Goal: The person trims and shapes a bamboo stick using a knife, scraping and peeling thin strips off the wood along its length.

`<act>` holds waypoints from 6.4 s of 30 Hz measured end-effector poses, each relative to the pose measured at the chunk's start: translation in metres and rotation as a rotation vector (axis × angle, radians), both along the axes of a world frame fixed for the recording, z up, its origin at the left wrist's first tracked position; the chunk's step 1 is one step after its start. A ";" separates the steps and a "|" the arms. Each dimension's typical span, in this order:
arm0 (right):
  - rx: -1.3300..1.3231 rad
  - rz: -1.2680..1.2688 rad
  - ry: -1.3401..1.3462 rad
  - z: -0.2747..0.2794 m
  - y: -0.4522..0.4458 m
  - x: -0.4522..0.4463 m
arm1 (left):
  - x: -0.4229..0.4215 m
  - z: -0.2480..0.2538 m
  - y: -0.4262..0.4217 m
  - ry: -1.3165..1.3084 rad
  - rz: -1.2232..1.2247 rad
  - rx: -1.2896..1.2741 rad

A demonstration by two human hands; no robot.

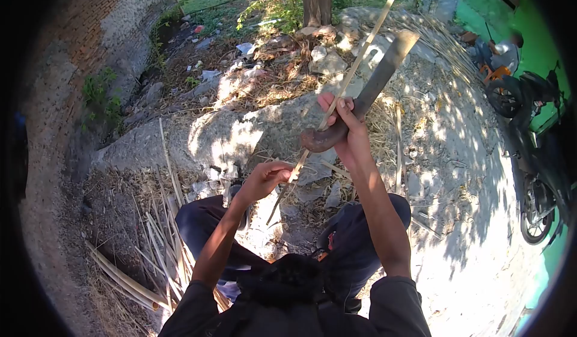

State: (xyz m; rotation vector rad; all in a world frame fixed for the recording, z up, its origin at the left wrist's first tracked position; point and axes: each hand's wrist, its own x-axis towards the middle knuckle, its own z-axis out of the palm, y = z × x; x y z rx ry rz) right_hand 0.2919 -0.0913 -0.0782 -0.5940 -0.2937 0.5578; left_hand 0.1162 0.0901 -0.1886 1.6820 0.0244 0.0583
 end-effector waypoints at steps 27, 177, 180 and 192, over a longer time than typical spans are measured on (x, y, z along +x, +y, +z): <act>-0.121 -0.212 -0.023 0.002 -0.007 0.035 | -0.005 0.017 -0.003 -0.078 0.142 -0.032; -0.812 0.530 -0.955 -0.106 0.064 -0.146 | -0.120 0.051 0.019 -0.431 1.064 0.509; -0.791 0.494 -0.917 -0.106 0.064 -0.148 | -0.118 0.051 0.021 -0.455 1.033 0.480; -0.945 0.549 -0.949 -0.119 0.067 -0.136 | -0.121 0.051 0.019 -0.385 1.060 0.448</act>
